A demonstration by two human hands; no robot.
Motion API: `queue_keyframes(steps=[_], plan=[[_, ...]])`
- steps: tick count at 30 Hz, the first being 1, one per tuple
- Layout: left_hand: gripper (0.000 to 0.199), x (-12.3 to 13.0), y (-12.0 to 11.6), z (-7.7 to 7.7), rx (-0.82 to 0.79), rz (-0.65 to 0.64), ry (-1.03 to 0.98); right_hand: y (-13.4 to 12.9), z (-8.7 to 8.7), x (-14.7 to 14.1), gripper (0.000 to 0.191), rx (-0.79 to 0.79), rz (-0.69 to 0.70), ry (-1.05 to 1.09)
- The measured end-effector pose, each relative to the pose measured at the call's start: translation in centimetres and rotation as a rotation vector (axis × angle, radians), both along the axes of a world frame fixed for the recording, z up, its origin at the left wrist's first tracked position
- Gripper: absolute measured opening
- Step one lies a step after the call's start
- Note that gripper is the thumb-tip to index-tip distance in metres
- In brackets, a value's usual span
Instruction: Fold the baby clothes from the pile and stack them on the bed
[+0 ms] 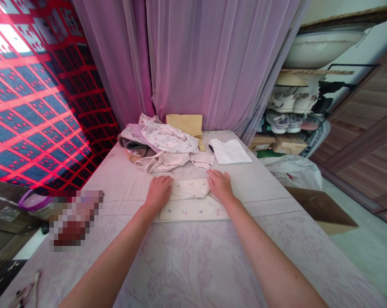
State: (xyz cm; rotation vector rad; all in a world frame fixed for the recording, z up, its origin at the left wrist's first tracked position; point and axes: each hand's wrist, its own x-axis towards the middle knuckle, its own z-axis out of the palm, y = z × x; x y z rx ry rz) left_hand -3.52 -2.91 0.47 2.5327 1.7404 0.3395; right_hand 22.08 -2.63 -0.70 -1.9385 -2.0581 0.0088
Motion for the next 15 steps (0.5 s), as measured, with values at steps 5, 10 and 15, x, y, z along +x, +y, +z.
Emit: queue_keyframes(steps=[5,10,15], plan=[[0.049,0.6,-0.9,-1.3,-0.14,-0.123,0.064,-1.4,-0.3,-2.3,0.052,-0.226,0.276,-0.058],[0.041,-0.8,-0.5,-1.4,-0.13,-0.111,-0.031,-2.7,-0.5,-2.3,0.052,-0.257,0.18,-0.062],[0.018,-3.9,-2.7,0.1,-0.012,-0.05,-0.22,-5.8,-1.3,-0.4,0.041,0.052,0.09,0.151]])
